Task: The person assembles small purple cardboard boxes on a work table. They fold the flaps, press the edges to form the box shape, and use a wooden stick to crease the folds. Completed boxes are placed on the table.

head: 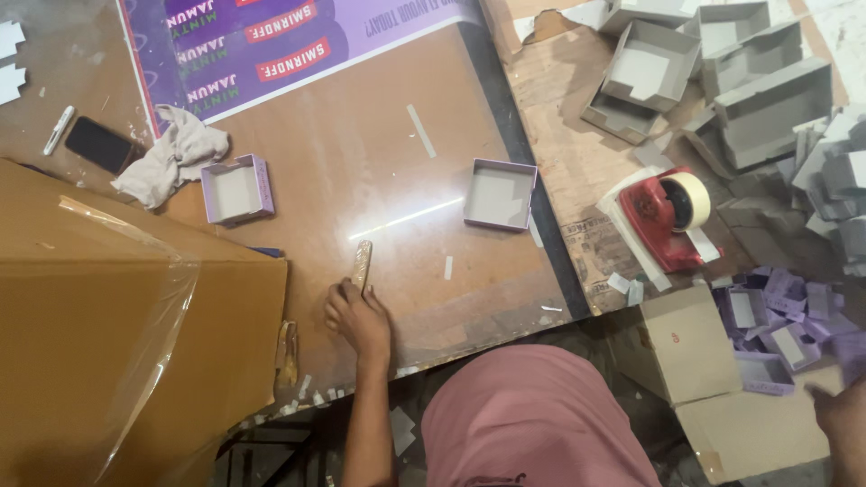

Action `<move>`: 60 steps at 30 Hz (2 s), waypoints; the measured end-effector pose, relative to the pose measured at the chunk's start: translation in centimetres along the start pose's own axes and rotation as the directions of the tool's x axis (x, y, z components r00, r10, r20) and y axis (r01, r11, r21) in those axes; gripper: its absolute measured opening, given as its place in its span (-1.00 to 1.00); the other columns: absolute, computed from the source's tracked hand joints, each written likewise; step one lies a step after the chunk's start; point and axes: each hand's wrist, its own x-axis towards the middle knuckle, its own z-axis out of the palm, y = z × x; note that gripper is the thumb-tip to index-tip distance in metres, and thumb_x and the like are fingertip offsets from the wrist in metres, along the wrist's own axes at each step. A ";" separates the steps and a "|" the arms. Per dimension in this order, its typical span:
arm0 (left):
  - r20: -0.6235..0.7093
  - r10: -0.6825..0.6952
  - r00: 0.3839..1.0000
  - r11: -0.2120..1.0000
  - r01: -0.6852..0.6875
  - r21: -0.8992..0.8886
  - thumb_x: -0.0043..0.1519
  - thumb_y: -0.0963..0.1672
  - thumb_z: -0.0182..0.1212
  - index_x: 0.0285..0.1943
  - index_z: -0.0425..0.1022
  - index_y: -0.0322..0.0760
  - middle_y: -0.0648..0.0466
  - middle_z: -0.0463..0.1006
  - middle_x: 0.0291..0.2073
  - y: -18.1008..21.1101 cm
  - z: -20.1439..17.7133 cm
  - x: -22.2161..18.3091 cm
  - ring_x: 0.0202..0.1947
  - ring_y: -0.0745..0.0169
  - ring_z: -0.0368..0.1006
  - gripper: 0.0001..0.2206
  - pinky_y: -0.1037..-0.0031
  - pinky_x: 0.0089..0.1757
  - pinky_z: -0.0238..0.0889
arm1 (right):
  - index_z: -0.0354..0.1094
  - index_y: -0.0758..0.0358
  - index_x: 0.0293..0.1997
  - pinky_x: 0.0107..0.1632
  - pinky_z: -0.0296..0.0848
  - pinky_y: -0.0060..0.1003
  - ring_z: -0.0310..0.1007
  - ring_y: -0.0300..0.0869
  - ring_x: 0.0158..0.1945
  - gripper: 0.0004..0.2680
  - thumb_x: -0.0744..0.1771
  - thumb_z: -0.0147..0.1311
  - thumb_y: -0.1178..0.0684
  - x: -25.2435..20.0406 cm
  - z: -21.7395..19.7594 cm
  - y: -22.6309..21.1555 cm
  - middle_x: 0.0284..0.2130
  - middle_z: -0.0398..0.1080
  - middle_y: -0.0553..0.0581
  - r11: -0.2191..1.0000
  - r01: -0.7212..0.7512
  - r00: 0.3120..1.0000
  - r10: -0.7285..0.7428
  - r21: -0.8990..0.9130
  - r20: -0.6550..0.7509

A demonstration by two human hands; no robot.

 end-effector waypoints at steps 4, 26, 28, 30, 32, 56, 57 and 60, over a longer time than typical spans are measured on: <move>-0.030 0.040 0.999 0.993 -0.043 -0.111 0.24 -0.24 0.17 0.07 0.45 -0.52 -0.27 0.41 0.06 -0.1 0.8 -0.4 0.09 -0.30 0.26 -0.75 -0.01 0.11 0.14 | 0.35 0.40 0.21 0.09 0.44 -0.04 0.46 0.17 0.03 -0.59 0.31 0.32 -0.04 1.1 0.0 -9.1 -0.03 0.47 0.42 0.939 0.324 0.841 -0.343 -0.117 -0.418; 0.270 0.335 0.903 0.842 -0.159 -0.515 0.31 -0.18 0.15 0.43 0.36 0.00 -0.19 0.63 -0.28 8.1 -7.3 0.3 -0.29 -0.19 0.60 -0.55 0.13 -0.21 0.45 | 0.43 0.34 0.03 -0.14 0.38 -0.41 0.36 -0.32 -0.21 -0.80 0.37 0.13 0.05 -9.3 4.0 -44.8 -0.27 0.47 0.04 0.382 0.285 0.350 -0.895 0.879 0.276; 0.451 0.250 0.857 0.961 -0.160 -0.227 0.28 -0.15 0.12 0.44 0.36 0.09 -0.17 0.59 -0.39 9.3 -7.2 1.0 -0.38 -0.21 0.56 -0.51 0.07 -0.29 0.41 | 0.38 0.33 0.10 -0.04 0.42 -0.43 0.42 -0.36 -0.12 -0.77 0.34 0.14 0.12 -9.1 4.9 -44.3 -0.17 0.50 -0.03 0.316 0.199 0.283 -0.925 0.928 0.254; 0.403 0.276 0.873 0.954 -0.197 -0.225 0.22 -0.15 0.15 0.42 0.38 0.08 -0.15 0.58 -0.41 10.0 -7.3 1.2 -0.43 -0.20 0.56 -0.49 0.06 -0.34 0.40 | 0.34 0.32 0.15 0.01 0.43 -0.42 0.45 -0.36 -0.06 -0.74 0.33 0.11 0.17 -8.4 6.0 -43.6 -0.12 0.50 -0.02 0.241 0.149 0.216 -0.954 0.959 0.206; 0.371 0.362 0.855 0.928 -0.293 -0.230 0.18 -0.15 0.17 0.38 0.42 0.06 -0.13 0.59 -0.40 10.3 -7.7 0.5 -0.44 -0.18 0.56 -0.50 0.06 -0.36 0.40 | 0.33 0.33 0.16 -0.01 0.43 -0.40 0.46 -0.34 -0.08 -0.74 0.33 0.10 0.22 -8.2 7.9 -43.0 -0.13 0.51 0.01 0.193 0.094 0.241 -0.956 0.977 0.166; 0.186 0.571 0.799 0.707 -0.365 -0.605 0.26 -0.23 0.12 0.21 0.44 -0.23 -0.15 0.61 -0.15 8.4 -5.3 -0.3 -0.20 -0.18 0.57 -0.68 0.18 -0.16 0.44 | 0.33 0.35 0.01 0.39 0.04 -0.05 0.01 0.11 0.44 -0.76 0.26 0.17 0.26 -6.4 9.6 -43.0 0.23 0.24 0.35 -0.053 0.612 0.155 -0.970 0.789 -0.185; 0.222 0.595 0.772 0.716 -0.385 -0.582 0.29 -0.22 0.15 0.23 0.44 -0.22 -0.13 0.61 -0.16 9.0 -4.9 -0.4 -0.22 -0.19 0.55 -0.69 0.16 -0.19 0.42 | 0.33 0.39 0.07 0.37 0.01 -0.03 0.02 0.13 0.39 -0.71 0.25 0.20 0.25 -6.5 9.7 -42.7 0.22 0.22 0.39 -0.091 0.666 0.139 -0.960 0.740 -0.243; 0.244 0.584 0.774 0.733 -0.375 -0.568 0.23 -0.23 0.13 0.39 0.39 -0.15 -0.09 0.60 -0.30 10.2 -4.7 -0.8 -0.31 -0.16 0.54 -0.53 0.14 -0.25 0.40 | 0.34 0.32 0.16 0.28 0.23 -0.15 0.28 -0.04 0.22 -0.71 0.31 0.15 0.20 -6.8 10.9 -41.5 0.09 0.38 0.24 0.074 0.407 0.287 -0.956 0.911 -0.051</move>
